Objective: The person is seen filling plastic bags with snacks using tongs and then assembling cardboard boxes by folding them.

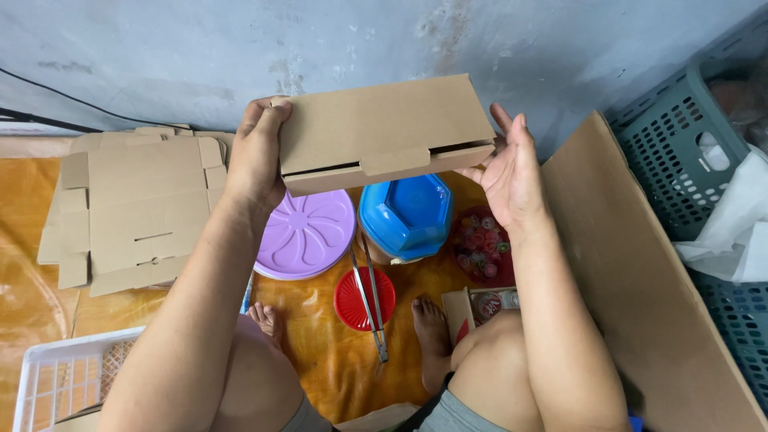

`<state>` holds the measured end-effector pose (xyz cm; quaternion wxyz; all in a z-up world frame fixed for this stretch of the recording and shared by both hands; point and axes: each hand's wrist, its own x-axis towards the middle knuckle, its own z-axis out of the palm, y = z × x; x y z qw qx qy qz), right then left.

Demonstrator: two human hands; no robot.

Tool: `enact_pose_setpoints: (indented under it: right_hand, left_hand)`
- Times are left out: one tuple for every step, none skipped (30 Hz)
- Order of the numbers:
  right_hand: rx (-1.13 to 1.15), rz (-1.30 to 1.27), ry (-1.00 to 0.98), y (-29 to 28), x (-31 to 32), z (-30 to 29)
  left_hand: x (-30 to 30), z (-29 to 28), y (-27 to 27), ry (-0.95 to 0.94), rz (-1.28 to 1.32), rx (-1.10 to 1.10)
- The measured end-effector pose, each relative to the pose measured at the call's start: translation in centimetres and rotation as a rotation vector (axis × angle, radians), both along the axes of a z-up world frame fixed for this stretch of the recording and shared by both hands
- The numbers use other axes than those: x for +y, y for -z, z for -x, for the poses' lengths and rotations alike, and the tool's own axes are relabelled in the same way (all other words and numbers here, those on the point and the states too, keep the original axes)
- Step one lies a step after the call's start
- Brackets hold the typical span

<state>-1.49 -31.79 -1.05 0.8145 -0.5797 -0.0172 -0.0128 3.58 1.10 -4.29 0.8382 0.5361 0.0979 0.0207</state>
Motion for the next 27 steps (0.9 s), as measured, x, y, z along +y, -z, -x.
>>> enact_pose_setpoints:
  right_hand:
    - [-0.088,0.100,-0.031,0.3,-0.1,0.1]
    - [-0.088,0.100,-0.034,0.1,0.1,0.2]
    - [-0.135,0.193,-0.055,0.0,0.3,0.4]
    - [-0.181,0.285,-0.075,-0.2,0.5,0.6]
    - [-0.181,0.285,-0.077,-0.1,0.8,0.8]
    - [-0.186,0.400,-0.050,0.0,1.1,1.1]
    - [-0.192,0.515,-0.023,0.1,1.4,1.3]
    - [-0.191,0.516,-0.024,0.2,1.4,1.4]
    - [-0.181,0.526,-0.024,0.3,1.5,1.4]
    - [-0.171,0.537,-0.026,0.3,1.5,1.4]
    - [-0.171,0.538,-0.028,0.3,1.6,1.4]
    - [-0.161,0.540,-0.031,0.3,1.6,1.3]
    - [-0.151,0.542,-0.034,0.3,1.6,1.3]
    - [-0.151,0.542,-0.035,0.3,1.7,1.3]
    - [-0.139,0.546,-0.033,0.4,1.7,1.2]
    - [-0.126,0.551,-0.029,0.4,1.7,1.2]
    - [-0.126,0.551,-0.030,0.7,1.4,0.9]
    - [-0.106,0.560,-0.025,1.1,1.0,0.7]
    - [-0.086,0.568,-0.020,1.5,0.7,0.5]
    - [-0.085,0.568,-0.021,1.5,0.7,0.4]
    - [-0.052,0.556,-0.011,1.6,0.7,0.4]
    - [-0.019,0.544,-0.001,1.6,0.7,0.4]
    - [-0.016,0.544,-0.001,1.4,0.8,0.4]
    - [0.039,0.525,-0.010,1.3,0.8,0.4]
    - [0.093,0.506,-0.019,1.1,0.9,0.4]
    - [0.096,0.506,-0.018,0.9,1.0,0.5]
    - [0.150,0.530,-0.010,0.8,1.1,0.5]
  left_hand:
    - [0.2,-0.2,0.4,-0.023,-0.004,0.022]
    - [0.1,-0.3,0.5,-0.026,-0.003,0.022]
    - [0.1,-0.4,0.7,-0.041,0.004,0.048]
    - [0.0,-0.5,0.8,-0.056,0.011,0.074]
    - [0.2,-0.6,1.1,-0.059,0.011,0.074]
    - [0.2,-0.8,1.3,-0.048,-0.003,0.090]
    - [0.3,-1.0,1.5,-0.036,-0.017,0.105]
    - [0.5,-1.1,1.7,-0.037,-0.016,0.105]
    - [0.6,-1.1,2.0,-0.017,-0.033,0.108]
    - [0.8,-1.1,2.2,0.001,-0.050,0.111]
    - [0.4,-0.6,1.5,-0.001,-0.049,0.111]
    - [0.0,-0.1,0.7,0.011,-0.024,0.116]
    - [-0.4,0.4,0.0,0.023,0.001,0.120]
    - [-0.4,0.5,-0.2,0.021,0.000,0.121]
    - [-0.5,0.5,-0.3,0.036,0.007,0.140]
    - [-0.7,0.6,-0.5,0.052,0.014,0.160]
    - [-0.6,0.5,-0.3,0.051,0.014,0.161]
    - [-0.5,0.5,-0.1,0.077,-0.017,0.158]
    - [-0.4,0.5,0.2,0.102,-0.048,0.154]
    - [-0.5,0.5,0.3,0.102,-0.049,0.155]
    - [-0.6,0.5,0.3,0.105,-0.069,0.158]
    - [-0.8,0.5,0.5,0.110,-0.089,0.162]
    - [-0.9,0.5,0.7,0.111,-0.089,0.164]
    - [-1.1,0.4,1.0,0.137,-0.145,0.175]
    - [-1.3,0.2,1.3,0.163,-0.201,0.186]
    - [-1.6,0.3,1.3,0.165,-0.200,0.188]
    - [-1.9,0.3,1.4,0.178,-0.314,0.221]
